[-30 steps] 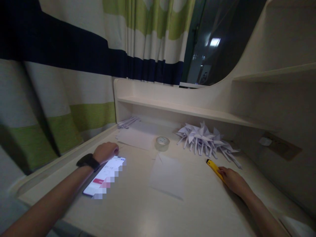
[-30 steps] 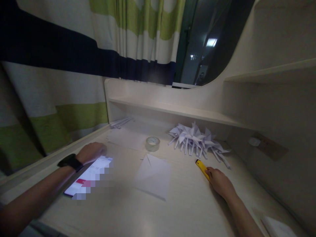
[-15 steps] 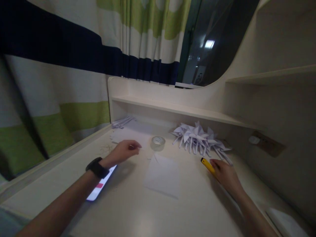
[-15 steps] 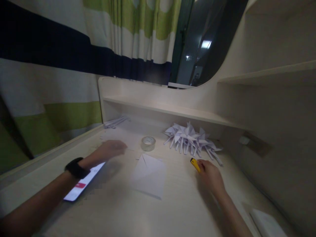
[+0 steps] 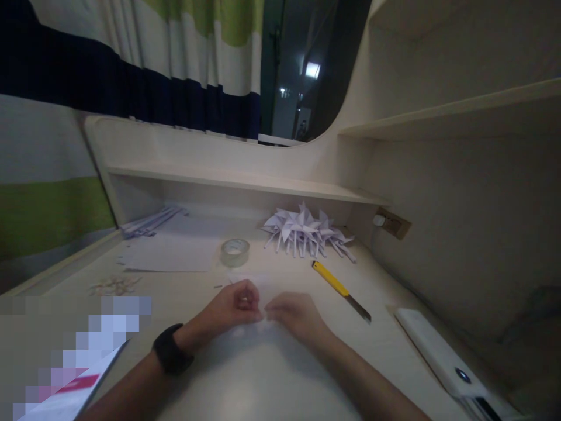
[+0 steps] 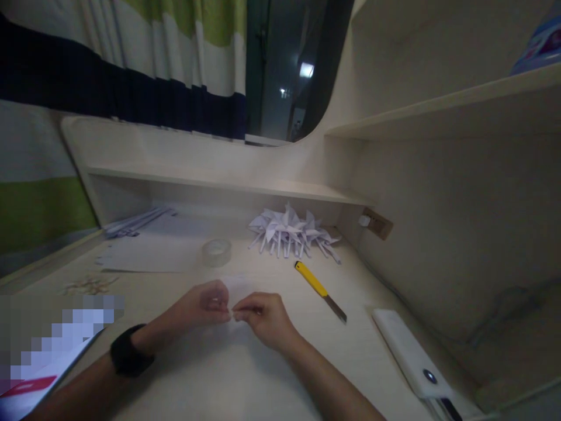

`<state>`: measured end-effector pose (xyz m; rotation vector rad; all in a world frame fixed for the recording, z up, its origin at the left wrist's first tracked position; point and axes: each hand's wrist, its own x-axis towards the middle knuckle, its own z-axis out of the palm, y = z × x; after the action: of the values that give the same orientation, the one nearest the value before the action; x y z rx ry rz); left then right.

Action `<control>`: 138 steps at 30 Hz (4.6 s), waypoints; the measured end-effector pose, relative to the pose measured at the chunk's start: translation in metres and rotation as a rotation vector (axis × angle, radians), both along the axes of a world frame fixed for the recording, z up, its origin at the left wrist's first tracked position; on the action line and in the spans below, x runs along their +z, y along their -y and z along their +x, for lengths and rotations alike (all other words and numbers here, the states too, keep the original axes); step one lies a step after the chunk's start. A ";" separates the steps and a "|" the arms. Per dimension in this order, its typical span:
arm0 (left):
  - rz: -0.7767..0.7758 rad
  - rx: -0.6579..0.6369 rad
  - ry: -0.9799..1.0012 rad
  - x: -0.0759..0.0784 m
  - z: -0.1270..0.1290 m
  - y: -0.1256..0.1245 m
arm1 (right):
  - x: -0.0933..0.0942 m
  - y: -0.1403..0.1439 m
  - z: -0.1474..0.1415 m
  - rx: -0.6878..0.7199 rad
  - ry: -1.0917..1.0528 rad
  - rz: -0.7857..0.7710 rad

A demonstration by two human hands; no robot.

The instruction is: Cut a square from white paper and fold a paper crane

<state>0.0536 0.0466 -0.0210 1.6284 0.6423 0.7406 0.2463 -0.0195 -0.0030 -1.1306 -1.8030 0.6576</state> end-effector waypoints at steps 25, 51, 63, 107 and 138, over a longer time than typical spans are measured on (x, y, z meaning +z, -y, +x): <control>-0.132 0.032 0.034 0.002 0.002 0.020 | -0.026 0.007 -0.013 0.000 0.034 0.319; 1.069 -0.004 -0.564 0.001 0.007 0.049 | -0.031 -0.024 0.015 -0.136 -0.687 -0.364; 0.515 0.418 -0.290 -0.001 0.003 0.022 | -0.033 -0.028 0.027 -0.047 -0.638 -0.421; 0.171 0.280 -0.095 -0.002 0.017 0.033 | -0.027 -0.013 -0.001 -0.169 -0.708 -0.357; 0.064 0.274 -0.110 0.001 0.018 0.038 | -0.026 0.008 0.001 -0.209 0.402 0.530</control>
<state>0.0721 0.0085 -0.0203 1.6671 0.9421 0.8813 0.2477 -0.0279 -0.0295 -1.1039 -1.9870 -0.1869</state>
